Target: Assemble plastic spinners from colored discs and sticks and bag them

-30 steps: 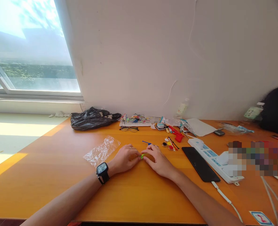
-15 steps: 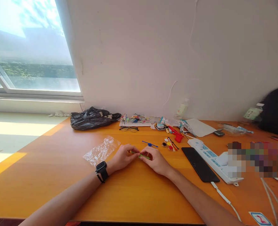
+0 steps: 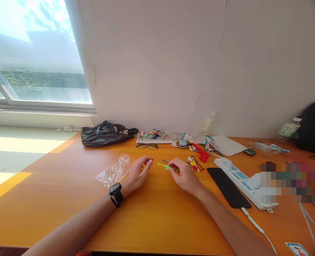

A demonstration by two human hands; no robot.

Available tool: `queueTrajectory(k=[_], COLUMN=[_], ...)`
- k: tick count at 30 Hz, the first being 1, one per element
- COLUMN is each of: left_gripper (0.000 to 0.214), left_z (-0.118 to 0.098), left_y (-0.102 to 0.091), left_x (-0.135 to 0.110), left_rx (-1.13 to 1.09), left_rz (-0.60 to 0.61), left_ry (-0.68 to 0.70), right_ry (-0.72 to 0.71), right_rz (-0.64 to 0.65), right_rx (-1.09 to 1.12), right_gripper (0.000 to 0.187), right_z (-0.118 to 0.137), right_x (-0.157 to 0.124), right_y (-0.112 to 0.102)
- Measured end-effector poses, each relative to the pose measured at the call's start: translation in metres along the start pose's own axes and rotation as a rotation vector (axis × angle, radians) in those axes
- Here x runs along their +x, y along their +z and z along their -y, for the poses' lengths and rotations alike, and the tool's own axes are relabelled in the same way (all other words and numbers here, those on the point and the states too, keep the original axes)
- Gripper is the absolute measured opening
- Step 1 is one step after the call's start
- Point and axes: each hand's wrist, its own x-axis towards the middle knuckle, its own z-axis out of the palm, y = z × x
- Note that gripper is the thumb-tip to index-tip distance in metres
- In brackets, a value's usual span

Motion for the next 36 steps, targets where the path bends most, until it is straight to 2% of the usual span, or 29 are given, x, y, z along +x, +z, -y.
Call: queueTrajectory(k=[2, 4, 8, 14, 18, 22, 24, 27, 29, 33, 34, 36], left_gripper=[0.033, 0.031, 0.024, 0.016, 0.013, 0.014, 0.016, 0.018, 0.019, 0.023, 0.024, 0.025], left_z=[0.001, 0.002, 0.005, 0.013, 0.015, 0.012, 0.009, 0.007, 0.007, 0.007, 0.007, 0.006], left_y=[0.000, 0.000, 0.003, 0.009, 0.010, 0.008, 0.006, 0.005, 0.004, 0.004, 0.004, 0.003], left_x=[-0.001, -0.001, -0.001, -0.001, -0.001, -0.001, -0.001, -0.002, -0.002, -0.002, -0.002, -0.002], left_rx=[0.012, 0.027, 0.055, 0.079, 0.091, 0.076, 0.066, 0.064, 0.069, 0.075, 0.076, 0.077], left_rz=[-0.004, 0.004, 0.026, 0.079, 0.075, 0.074, 0.078, 0.088, 0.094, 0.097, 0.095, 0.094], left_ry=[0.000, 0.021, 0.106, 0.191, 0.211, 0.187, 0.172, 0.155, 0.145, 0.139, 0.139, 0.141], right_ry=[0.043, 0.081, 0.077, -0.021, -0.009, -0.004, 0.074, 0.293, 0.420, 0.605, 0.625, 0.636], right_rz=[0.177, 0.253, 0.238, 0.231, 0.222, 0.074, -0.002, 0.001, 0.065, 0.367, 0.396, 0.332], right_rx=[-0.022, -0.040, -0.063, -0.079, -0.057, -0.046, -0.070, -0.072, 0.011, 0.336, 0.398, 0.467], right_gripper=[0.012, 0.012, 0.011, 0.013, 0.014, 0.021, 0.031, 0.046, 0.054, 0.078, 0.081, 0.081], right_z=[-0.006, -0.010, -0.010, -0.008, -0.003, 0.003, 0.003, 0.000, 0.000, 0.010, 0.012, 0.016], right_x=[-0.002, -0.004, -0.004, -0.007, -0.011, -0.010, -0.008, -0.007, -0.008, -0.010, -0.010, -0.009], right_y=[0.007, 0.012, 0.013, 0.013, 0.010, -0.003, -0.009, -0.015, -0.017, -0.018, -0.019, -0.021])
